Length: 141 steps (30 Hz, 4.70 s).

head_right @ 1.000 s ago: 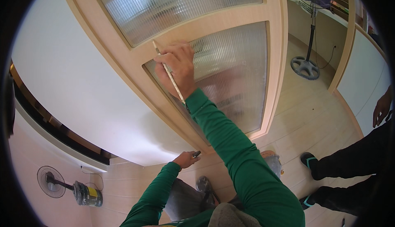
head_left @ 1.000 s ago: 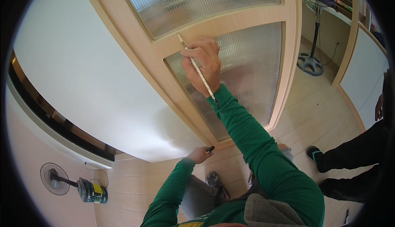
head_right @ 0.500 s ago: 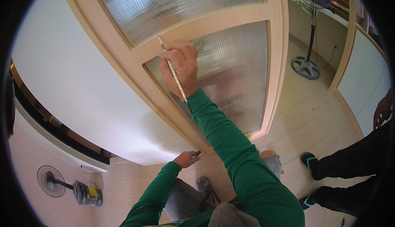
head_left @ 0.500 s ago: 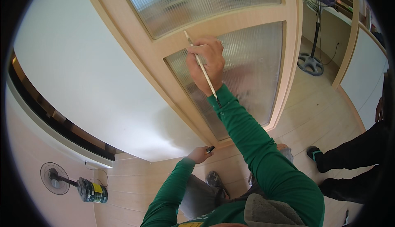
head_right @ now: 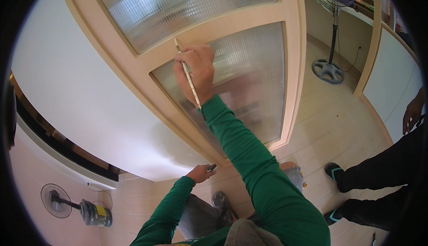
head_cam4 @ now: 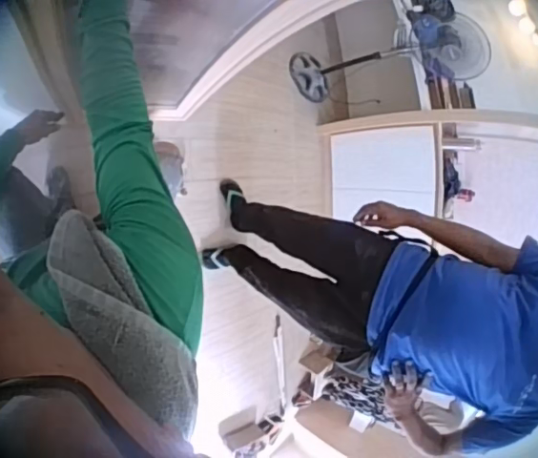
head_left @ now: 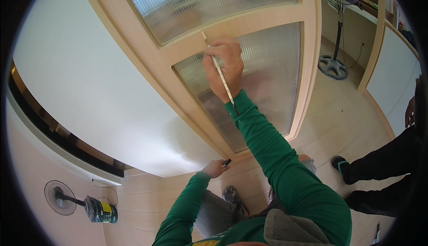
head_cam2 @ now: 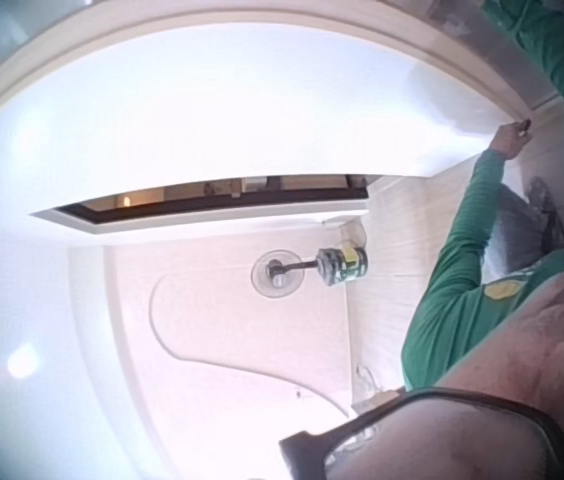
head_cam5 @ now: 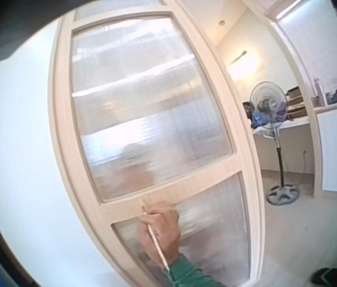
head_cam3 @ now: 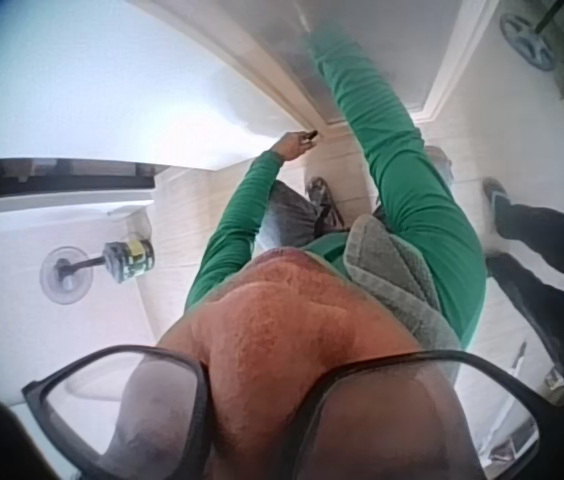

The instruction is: The person paints the wooden frame of a door with frosted glass panels using a small brush and a container of light-colored paint. They repeatedly dip the brush into the paint and apply it to the frame sections between the glass panels.

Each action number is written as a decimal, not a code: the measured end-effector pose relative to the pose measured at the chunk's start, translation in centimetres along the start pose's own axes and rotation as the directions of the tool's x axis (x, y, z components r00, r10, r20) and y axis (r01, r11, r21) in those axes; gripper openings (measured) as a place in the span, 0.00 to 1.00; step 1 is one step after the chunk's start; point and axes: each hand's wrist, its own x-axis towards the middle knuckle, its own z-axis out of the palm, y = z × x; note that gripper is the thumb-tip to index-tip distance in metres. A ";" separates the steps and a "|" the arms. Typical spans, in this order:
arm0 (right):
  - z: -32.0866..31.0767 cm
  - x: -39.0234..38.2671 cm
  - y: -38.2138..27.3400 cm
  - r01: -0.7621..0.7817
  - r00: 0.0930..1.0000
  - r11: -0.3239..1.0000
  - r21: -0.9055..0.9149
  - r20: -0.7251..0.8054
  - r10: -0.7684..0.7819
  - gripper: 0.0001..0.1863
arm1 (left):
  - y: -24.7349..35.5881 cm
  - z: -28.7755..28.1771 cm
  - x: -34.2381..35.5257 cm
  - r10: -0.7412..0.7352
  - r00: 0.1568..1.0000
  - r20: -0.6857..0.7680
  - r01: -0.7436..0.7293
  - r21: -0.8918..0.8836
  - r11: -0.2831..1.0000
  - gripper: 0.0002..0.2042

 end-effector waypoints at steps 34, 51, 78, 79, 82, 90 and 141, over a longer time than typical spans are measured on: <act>-7.5 7.1 -0.3 0.198 0.849 0.972 0.128 0.473 -0.235 0.11 | 0.3 -0.3 -0.5 0.048 0.998 -0.033 -0.047 0.016 0.999 0.29; 1.6 18.4 -3.1 0.284 -0.023 0.899 -0.333 0.935 0.354 0.28 | 1.7 -1.6 -1.1 -0.006 1.000 0.023 0.006 -0.010 1.000 0.29; -10.4 10.8 -2.7 0.417 0.267 0.884 -0.212 0.958 0.104 0.11 | -0.1 -0.9 -1.2 0.031 0.996 -0.084 -0.035 -0.047 0.998 0.28; -12.4 7.2 -4.1 0.395 0.096 0.890 -0.225 0.974 0.204 0.10 | 0.0 -0.6 -0.8 0.043 0.996 -0.082 -0.045 -0.031 0.998 0.28; -21.2 -3.4 -3.7 0.362 -0.208 0.897 -0.253 0.916 0.343 0.09 | 1.6 -1.0 -0.7 0.067 0.995 -0.073 -0.069 -0.018 0.997 0.28; -32.5 -6.3 -11.1 0.301 -0.165 0.952 -0.051 0.981 0.105 0.13 | 1.2 -1.0 -1.2 0.049 0.998 -0.040 -0.050 -0.016 0.999 0.29; -1.4 0.3 -4.1 0.316 0.685 0.927 -0.203 0.725 -0.075 0.33 | 1.4 -2.1 -2.7 0.007 0.993 -0.116 -0.019 -0.101 0.995 0.27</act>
